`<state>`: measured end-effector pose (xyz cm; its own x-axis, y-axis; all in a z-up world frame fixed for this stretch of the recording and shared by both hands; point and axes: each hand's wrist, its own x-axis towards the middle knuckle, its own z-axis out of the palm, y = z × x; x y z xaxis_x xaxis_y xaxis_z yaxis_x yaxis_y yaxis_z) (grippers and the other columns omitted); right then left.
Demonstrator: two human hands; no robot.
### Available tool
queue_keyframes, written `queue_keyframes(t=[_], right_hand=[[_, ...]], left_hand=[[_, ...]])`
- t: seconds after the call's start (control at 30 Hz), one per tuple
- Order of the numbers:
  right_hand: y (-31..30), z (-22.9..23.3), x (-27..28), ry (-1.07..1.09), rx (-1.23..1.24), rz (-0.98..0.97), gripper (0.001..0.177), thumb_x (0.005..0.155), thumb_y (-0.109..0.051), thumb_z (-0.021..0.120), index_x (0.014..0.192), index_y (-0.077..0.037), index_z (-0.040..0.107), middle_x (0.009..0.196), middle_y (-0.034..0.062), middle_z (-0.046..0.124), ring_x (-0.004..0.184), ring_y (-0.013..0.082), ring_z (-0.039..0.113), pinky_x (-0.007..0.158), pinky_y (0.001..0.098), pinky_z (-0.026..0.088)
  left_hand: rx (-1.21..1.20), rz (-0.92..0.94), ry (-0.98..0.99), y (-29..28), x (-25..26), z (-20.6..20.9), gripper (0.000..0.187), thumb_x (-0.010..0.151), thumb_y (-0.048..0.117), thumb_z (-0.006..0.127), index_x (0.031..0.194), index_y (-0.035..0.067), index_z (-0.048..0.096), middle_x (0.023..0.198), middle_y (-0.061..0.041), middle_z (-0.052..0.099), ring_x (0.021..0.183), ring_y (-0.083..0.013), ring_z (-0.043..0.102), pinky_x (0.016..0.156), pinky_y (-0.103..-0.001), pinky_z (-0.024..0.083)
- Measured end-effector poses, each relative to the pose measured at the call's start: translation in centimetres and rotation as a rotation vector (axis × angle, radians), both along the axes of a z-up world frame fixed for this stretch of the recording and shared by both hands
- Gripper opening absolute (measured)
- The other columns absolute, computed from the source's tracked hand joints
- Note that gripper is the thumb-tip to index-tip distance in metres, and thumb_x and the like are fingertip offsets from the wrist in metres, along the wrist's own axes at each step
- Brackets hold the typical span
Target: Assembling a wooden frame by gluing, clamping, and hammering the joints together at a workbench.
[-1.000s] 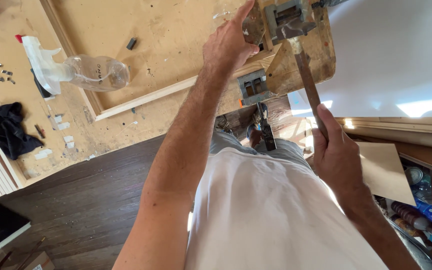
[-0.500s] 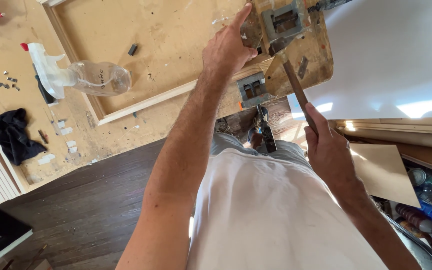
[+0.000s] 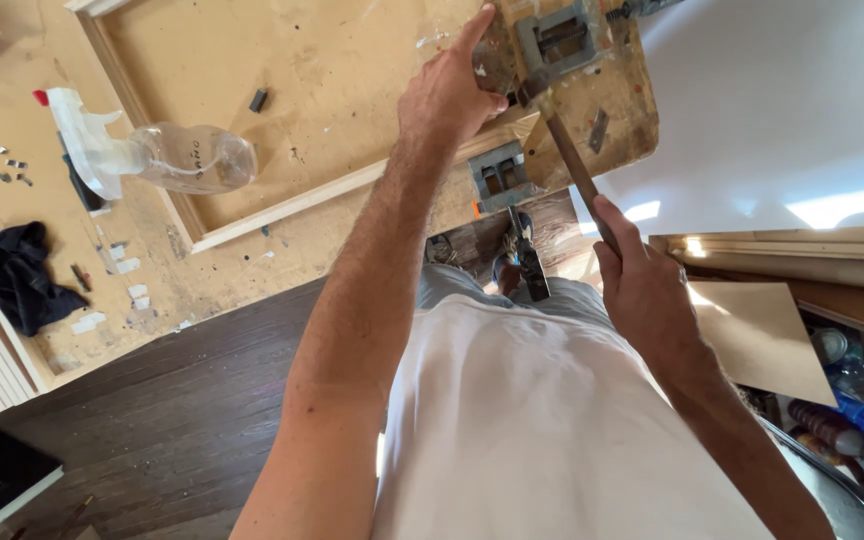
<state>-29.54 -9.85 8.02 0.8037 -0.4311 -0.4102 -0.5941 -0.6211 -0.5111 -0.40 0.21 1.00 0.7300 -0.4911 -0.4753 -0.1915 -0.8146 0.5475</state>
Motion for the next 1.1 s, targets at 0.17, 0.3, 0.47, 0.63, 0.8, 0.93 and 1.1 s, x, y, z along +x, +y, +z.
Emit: queue_keyframes(t=[0.17, 0.3, 0.47, 0.63, 0.8, 0.93, 1.1], right_hand=[[-0.2, 1.3, -1.6, -0.485, -0.214, 0.047, 0.047, 0.109, -0.007, 0.057, 0.154, 0.001, 0.047, 0.142, 0.0218, 0.066, 0.118, 0.0416, 0.068, 0.098, 0.0477, 0.055], [-0.1, -2.8, -1.9, -0.504, -0.228, 0.028, 0.044, 0.109, -0.009, 0.057, 0.151, 0.004, 0.048, 0.119, 0.0281, 0.071, 0.099, 0.0437, 0.069, 0.086, 0.0514, 0.055], [0.2, -0.1, 0.2, -0.023, 0.017, -0.057, 0.053, 0.106, -0.021, 0.051, 0.158, -0.025, 0.043, 0.115, 0.0245, 0.073, 0.097, 0.0513, 0.066, 0.08, 0.057, 0.052], [0.5, -2.0, -3.0, -0.449, -0.132, -0.002, 0.046, 0.109, -0.01, 0.055, 0.152, 0.003, 0.045, 0.121, 0.0246, 0.07, 0.102, 0.0419, 0.069, 0.084, 0.0482, 0.054], [0.6, -3.8, -1.3, -0.044, -0.053, -0.03, 0.053, 0.107, -0.018, 0.049, 0.16, -0.02, 0.042, 0.109, 0.0197, 0.074, 0.084, 0.0472, 0.067, 0.07, 0.0569, 0.051], [1.1, -1.6, -2.2, -0.257, -0.049, -0.034, 0.048, 0.107, -0.012, 0.052, 0.154, -0.006, 0.046, 0.129, 0.0255, 0.068, 0.109, 0.0464, 0.066, 0.086, 0.0545, 0.053], [0.8, -2.4, -3.7, -0.405, -0.212, -0.075, 0.045, 0.109, -0.01, 0.053, 0.153, 0.0, 0.048, 0.138, 0.0239, 0.067, 0.115, 0.0448, 0.068, 0.088, 0.0496, 0.055]], left_hand=[[-0.002, -0.002, -0.017, -0.2, 0.4, -0.6, 0.108, 0.079, 0.026, 0.092, 0.161, 0.038, 0.022, 0.129, -0.007, 0.073, 0.101, -0.0199, 0.075, 0.077, -0.042, 0.066], [-0.001, -0.002, 0.002, -0.1, 0.5, 0.0, 0.107, 0.08, 0.026, 0.091, 0.162, 0.036, 0.022, 0.124, -0.007, 0.075, 0.094, -0.0189, 0.075, 0.076, -0.042, 0.065], [-0.042, 0.013, -0.012, -0.5, 0.3, -1.9, 0.114, 0.073, 0.019, 0.094, 0.159, 0.039, 0.022, 0.141, -0.008, 0.069, 0.11, -0.0242, 0.074, 0.079, -0.044, 0.066], [0.001, -0.004, 0.015, -0.1, 0.1, 0.2, 0.109, 0.079, 0.026, 0.093, 0.161, 0.037, 0.022, 0.128, -0.008, 0.072, 0.105, -0.0226, 0.074, 0.08, -0.046, 0.065], [0.003, -0.014, -0.003, 0.0, 0.3, 0.9, 0.105, 0.081, 0.03, 0.091, 0.16, 0.041, 0.022, 0.122, -0.007, 0.074, 0.102, -0.0277, 0.074, 0.078, -0.049, 0.063], [-0.006, -0.012, 0.002, 0.3, -0.1, 0.0, 0.107, 0.079, 0.027, 0.092, 0.159, 0.041, 0.022, 0.128, -0.009, 0.072, 0.102, -0.0264, 0.074, 0.078, -0.047, 0.064], [-0.042, -0.009, 0.004, 0.2, 0.1, -1.3, 0.111, 0.077, 0.026, 0.093, 0.16, 0.039, 0.022, 0.124, -0.009, 0.074, 0.093, -0.0212, 0.075, 0.071, -0.041, 0.066]])
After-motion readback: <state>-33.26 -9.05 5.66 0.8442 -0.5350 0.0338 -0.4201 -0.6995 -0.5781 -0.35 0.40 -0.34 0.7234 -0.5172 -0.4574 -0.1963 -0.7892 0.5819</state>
